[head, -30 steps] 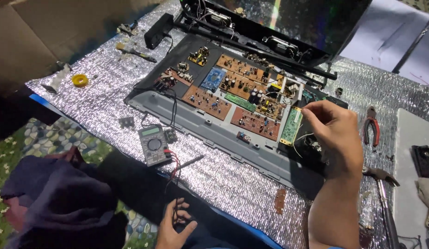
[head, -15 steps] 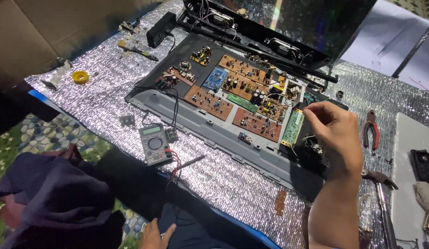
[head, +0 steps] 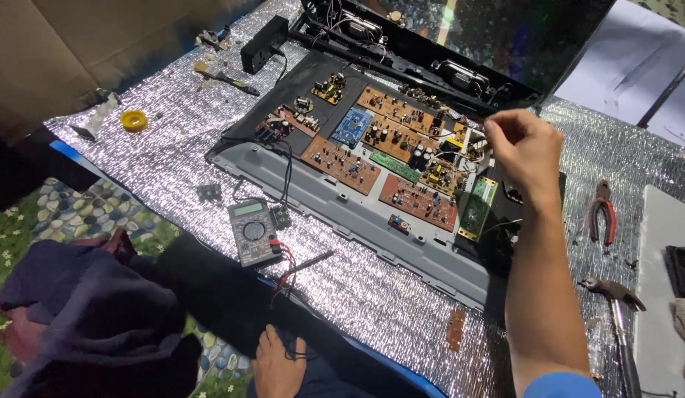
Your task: Securing internal wire connections and ribbon cables inside a disassembled television.
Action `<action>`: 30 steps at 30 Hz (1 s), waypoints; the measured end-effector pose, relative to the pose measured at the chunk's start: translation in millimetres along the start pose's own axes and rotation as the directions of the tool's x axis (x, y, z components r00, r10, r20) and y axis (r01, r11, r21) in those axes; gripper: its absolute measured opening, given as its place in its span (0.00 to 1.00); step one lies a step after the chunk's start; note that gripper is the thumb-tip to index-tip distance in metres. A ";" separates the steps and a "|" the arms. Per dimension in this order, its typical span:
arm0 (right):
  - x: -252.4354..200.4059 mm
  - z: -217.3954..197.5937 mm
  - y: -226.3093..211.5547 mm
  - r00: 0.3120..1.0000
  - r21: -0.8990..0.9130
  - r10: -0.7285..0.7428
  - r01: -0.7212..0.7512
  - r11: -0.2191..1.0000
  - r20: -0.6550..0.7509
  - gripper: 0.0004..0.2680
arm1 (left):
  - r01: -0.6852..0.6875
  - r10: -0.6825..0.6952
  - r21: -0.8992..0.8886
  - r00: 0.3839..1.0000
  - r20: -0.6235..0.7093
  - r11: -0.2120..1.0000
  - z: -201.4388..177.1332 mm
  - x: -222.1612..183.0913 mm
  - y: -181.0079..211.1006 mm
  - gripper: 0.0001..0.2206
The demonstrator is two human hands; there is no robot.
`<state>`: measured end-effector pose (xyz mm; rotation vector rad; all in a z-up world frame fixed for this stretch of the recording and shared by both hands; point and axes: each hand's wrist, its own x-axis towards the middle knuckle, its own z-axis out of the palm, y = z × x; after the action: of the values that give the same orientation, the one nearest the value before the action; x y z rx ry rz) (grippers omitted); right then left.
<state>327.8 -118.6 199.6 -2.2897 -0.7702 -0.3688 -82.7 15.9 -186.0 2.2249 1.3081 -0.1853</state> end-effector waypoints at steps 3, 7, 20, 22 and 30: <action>25.4 15.0 25.2 0.983 -0.077 -0.163 0.157 0.985 -0.083 0.02 | 0.043 -0.047 0.045 0.994 0.100 0.998 -4.9 2.9 2.5 0.40; 46.8 25.4 15.4 0.995 -0.081 -0.087 0.083 0.993 -0.042 0.03 | 0.028 -0.029 0.032 0.999 0.015 0.999 13.2 4.7 -8.1 0.40; 86.3 64.9 46.3 0.996 -0.179 -0.078 0.086 0.980 0.053 0.04 | -0.018 0.023 0.021 0.971 -0.239 1.000 25.9 3.8 -17.8 0.38; 87.0 72.2 45.9 0.995 -0.170 -0.089 0.094 0.981 0.037 0.04 | -0.026 0.028 0.014 0.967 -0.254 1.000 25.7 4.9 -18.0 0.39; 92.0 92.3 54.7 0.989 -0.177 -0.141 0.132 0.975 -0.039 0.04 | 0.015 -0.014 0.000 0.983 -0.182 1.000 19.1 5.1 -14.3 0.39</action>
<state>438.2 -48.5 145.9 -2.3847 -0.9030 -0.5755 -89.2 15.4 -209.6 2.2773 1.4193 0.0125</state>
